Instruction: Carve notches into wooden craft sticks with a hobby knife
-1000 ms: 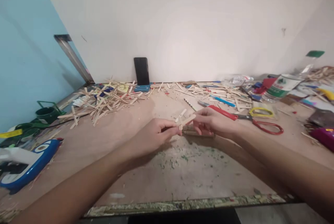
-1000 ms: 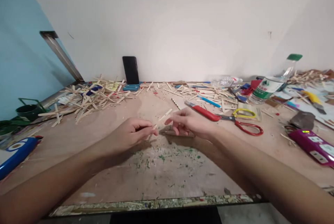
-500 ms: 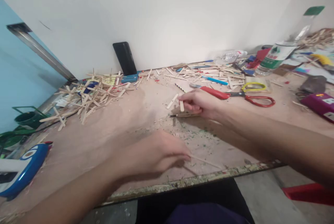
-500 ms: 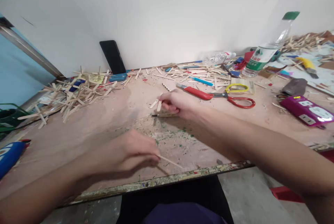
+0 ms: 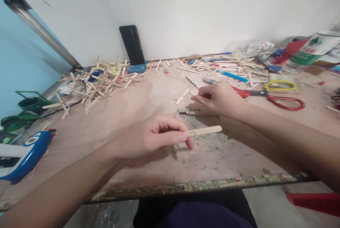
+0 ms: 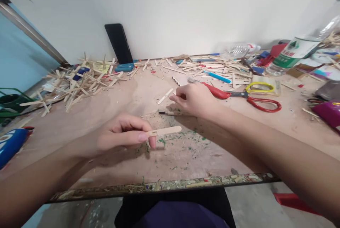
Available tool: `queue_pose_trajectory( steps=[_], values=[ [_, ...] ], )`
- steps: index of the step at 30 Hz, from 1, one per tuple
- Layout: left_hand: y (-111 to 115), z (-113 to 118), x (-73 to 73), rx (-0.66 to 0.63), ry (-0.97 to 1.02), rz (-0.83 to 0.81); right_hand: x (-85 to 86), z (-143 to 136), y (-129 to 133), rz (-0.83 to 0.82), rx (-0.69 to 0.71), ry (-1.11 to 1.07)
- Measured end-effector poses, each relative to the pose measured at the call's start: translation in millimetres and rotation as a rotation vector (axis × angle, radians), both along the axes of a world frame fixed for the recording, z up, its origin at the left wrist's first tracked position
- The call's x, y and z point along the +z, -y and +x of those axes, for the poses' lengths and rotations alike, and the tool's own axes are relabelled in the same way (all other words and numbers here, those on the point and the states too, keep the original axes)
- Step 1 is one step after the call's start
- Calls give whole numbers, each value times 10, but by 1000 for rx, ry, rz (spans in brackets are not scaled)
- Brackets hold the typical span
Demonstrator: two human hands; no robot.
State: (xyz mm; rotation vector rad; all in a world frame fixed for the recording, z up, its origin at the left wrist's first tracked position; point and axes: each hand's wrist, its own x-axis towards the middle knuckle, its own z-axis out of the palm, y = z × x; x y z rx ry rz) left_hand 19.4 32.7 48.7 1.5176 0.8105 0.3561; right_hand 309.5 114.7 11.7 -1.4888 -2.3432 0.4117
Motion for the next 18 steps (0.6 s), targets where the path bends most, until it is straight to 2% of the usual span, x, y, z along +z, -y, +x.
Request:
queue_pose_trajectory(
  steps=[7,10,12,15,16,18],
  values=[
    [-4,-43,-13,15,77,1,21,23,-24,-20,251,65],
    [-37,-67,-35,-50,32,140,82,22,5,-58,330,72],
    [-53,-76,-80,-71,-16,452,130,25,33,-102,372,93],
    [-61,-83,-169,-20,-34,1134,200,34,76,-144,408,132],
    [-61,-87,-194,-10,-30,1300,220,39,87,-146,405,140],
    [-57,-98,-225,10,-15,1464,252,50,105,-145,390,147]
  ],
)
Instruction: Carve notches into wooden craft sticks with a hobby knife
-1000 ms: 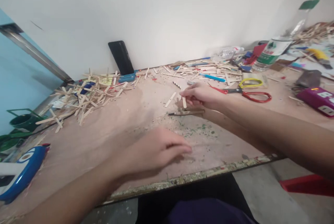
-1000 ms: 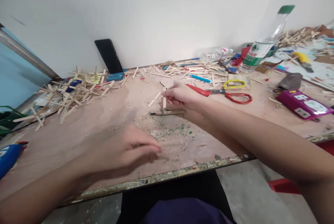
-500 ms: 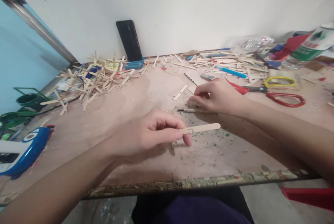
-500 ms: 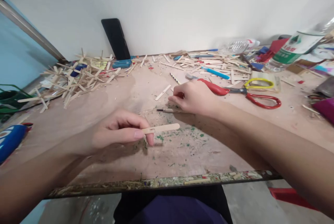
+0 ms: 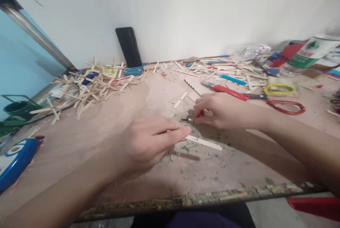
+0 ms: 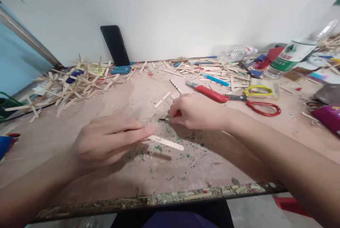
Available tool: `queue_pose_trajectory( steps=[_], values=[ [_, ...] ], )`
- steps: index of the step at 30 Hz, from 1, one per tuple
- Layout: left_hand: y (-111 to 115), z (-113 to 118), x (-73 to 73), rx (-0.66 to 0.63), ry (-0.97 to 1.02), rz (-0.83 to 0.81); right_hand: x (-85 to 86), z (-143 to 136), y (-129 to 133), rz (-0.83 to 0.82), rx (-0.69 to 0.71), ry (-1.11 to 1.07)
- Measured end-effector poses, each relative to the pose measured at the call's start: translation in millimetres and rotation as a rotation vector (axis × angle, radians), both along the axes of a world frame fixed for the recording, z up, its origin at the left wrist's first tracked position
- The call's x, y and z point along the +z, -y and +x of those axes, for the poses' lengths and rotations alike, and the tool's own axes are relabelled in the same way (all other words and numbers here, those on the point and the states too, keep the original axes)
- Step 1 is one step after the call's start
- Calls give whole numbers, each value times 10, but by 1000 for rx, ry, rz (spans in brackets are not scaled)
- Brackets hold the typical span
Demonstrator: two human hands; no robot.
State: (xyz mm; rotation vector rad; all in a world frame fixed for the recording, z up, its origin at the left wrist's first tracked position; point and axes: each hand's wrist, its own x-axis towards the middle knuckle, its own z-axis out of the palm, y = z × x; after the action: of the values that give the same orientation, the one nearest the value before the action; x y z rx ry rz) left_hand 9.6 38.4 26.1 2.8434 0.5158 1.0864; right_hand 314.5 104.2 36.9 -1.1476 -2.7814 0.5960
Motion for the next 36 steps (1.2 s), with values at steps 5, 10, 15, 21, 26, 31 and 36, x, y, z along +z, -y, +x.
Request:
queue_pose_trajectory(
  steps=[5,10,15,21,26,31,36],
  values=[
    [-2,-24,-41,-52,4,-65,10,36,27,-14,-32,17],
    [-83,-1,-122,-74,-137,-60,19,45,24,-30,-53,-9],
    [-188,-14,-124,-151,-337,-192,147,49,87,28,-133,-115],
    [-221,-36,-94,-120,-347,-460,311,209,438,149,-64,-190],
    [-236,-9,-171,-107,-297,-624,175,243,530,44,75,-206],
    [-195,26,-161,-13,-293,-793,-32,290,541,-95,94,-252],
    [-147,46,-154,44,-304,-823,-150,425,536,-137,128,-205]
  ],
)
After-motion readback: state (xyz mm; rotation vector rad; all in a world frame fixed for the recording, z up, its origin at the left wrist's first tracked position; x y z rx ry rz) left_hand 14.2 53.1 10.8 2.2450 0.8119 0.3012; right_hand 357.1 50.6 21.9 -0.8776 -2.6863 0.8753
